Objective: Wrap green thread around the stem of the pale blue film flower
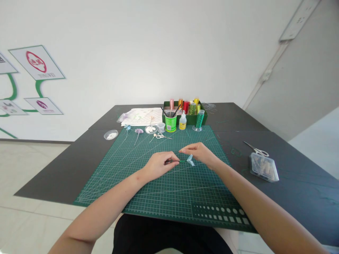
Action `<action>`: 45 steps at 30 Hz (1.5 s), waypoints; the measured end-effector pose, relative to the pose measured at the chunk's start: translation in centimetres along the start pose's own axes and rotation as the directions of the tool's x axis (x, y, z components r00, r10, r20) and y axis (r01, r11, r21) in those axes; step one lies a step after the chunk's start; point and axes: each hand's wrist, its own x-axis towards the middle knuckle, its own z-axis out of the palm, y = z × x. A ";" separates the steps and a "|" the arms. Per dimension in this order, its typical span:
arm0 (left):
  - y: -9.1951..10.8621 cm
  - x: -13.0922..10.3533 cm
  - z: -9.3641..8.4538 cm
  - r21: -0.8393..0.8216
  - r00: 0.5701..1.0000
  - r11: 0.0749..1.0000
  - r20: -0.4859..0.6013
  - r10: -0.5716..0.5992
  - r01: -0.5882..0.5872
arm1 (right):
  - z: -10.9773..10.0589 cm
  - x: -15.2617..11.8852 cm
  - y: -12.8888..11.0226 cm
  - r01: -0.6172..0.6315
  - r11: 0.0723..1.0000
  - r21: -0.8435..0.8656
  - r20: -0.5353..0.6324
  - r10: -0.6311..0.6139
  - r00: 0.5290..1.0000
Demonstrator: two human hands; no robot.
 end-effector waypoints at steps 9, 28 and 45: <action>-0.5 0.4 0.3 -0.336 0.981 0.935 -0.113 -0.158 0.112 | -0.3 0.2 0.6 -0.078 0.997 0.023 0.102 0.076 0.992; -0.6 1.4 -0.6 -0.840 0.885 0.429 0.122 -0.449 0.334 | 0.7 0.3 1.0 0.174 0.947 0.269 -0.375 -0.063 0.925; 0.3 0.6 2.1 -0.819 0.881 0.482 0.059 -0.469 0.311 | 4.8 -1.8 -0.5 0.064 0.892 0.447 -0.148 0.004 0.989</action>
